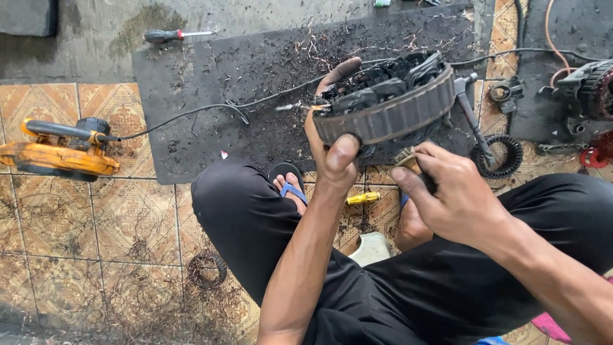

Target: The person sits on the floor and uses pliers to pull and cut copper windings from a motor stator. They repeatedly rotate the stator to access different sections, removing the wire coil by hand and with the tool.

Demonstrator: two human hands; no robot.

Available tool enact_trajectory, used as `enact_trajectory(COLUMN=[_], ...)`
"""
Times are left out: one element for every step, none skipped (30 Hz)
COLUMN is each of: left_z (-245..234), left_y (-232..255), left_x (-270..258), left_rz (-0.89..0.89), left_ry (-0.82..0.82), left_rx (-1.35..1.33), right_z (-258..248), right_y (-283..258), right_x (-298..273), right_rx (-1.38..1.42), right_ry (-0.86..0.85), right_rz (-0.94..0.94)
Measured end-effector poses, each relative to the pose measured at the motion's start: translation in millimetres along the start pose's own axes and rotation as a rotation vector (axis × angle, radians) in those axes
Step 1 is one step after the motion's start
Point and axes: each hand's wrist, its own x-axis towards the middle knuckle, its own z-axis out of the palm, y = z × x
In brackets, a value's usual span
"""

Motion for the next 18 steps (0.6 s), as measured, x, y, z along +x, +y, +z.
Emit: enact_trajectory(left_z=[1.3,1.1,1.1,1.0,-2.3,-5.9,-10.0,-9.0,-7.0,-5.1,-5.5,-5.9,-5.0,-4.0,-3.2,-2.5,-3.3,-4.0], left_y=[0.2,-1.9,-4.0,-5.9,-9.7,-13.3,-16.9,-14.0,-11.4,-8.6,-5.5,-2.4,-0.2,0.3,1.2,2.2,1.5,0.9], left_x=[-0.4,-1.5,-1.9,-2.3,-3.6,-5.1,-6.5,-6.0,-5.8,-5.6,-6.0,-6.4,-7.4,-6.6,-5.8,-4.9,-5.7,-6.6], left_rz=[-0.007,-0.011,-0.010,-0.010,-0.009,-0.012,-0.014,-0.011,-0.022,-0.032,-0.028,-0.079,-0.130,-0.128,-0.121,-0.114,-0.112,-0.146], left_ry=[0.011,0.011,0.039,0.068,0.069,0.054,0.039,0.042,0.076,0.110,0.112,0.195,0.278,0.280,0.277,0.273,0.275,0.263], left_rx=[0.023,0.021,0.036,0.050,0.050,-0.021,-0.092,-0.092,-0.104,-0.116,-0.115,-0.107,-0.099,-0.101,-0.116,-0.132,-0.135,-0.183], right_z=[1.4,5.1,8.0,11.0,10.1,9.4,9.1,9.0,8.0,7.1,6.7,6.3,4.9,4.7,4.9,5.1,3.7,2.3], right_y=[-0.9,3.3,7.6,11.7,11.4,10.8,10.4,10.3,10.5,10.7,10.4,10.0,10.4,10.8,10.7,10.6,8.2,5.8], right_x=[-0.5,-1.5,-1.4,-1.4,-1.9,-2.4,-2.4,-1.9,-1.9,-1.9,-1.7,-1.5,-2.3,-2.0,-1.7,-1.3,-1.1,-0.8], right_rx=[-0.050,-0.050,-0.126,-0.202,-0.202,-0.294,-0.386,-0.387,-0.467,-0.547,-0.547,-0.594,-0.641,-0.642,-0.624,-0.605,-0.608,-0.378], right_ry=[0.044,0.044,0.090,0.134,0.133,0.150,0.166,0.164,0.175,0.186,0.185,0.204,0.221,0.219,0.220,0.220,0.219,0.122], right_rz=[-0.056,-0.053,-0.136,-0.221,-0.221,-0.252,-0.284,-0.286,-0.291,-0.295,-0.299,-0.326,-0.352,-0.354,-0.359,-0.364,-0.367,-0.235])
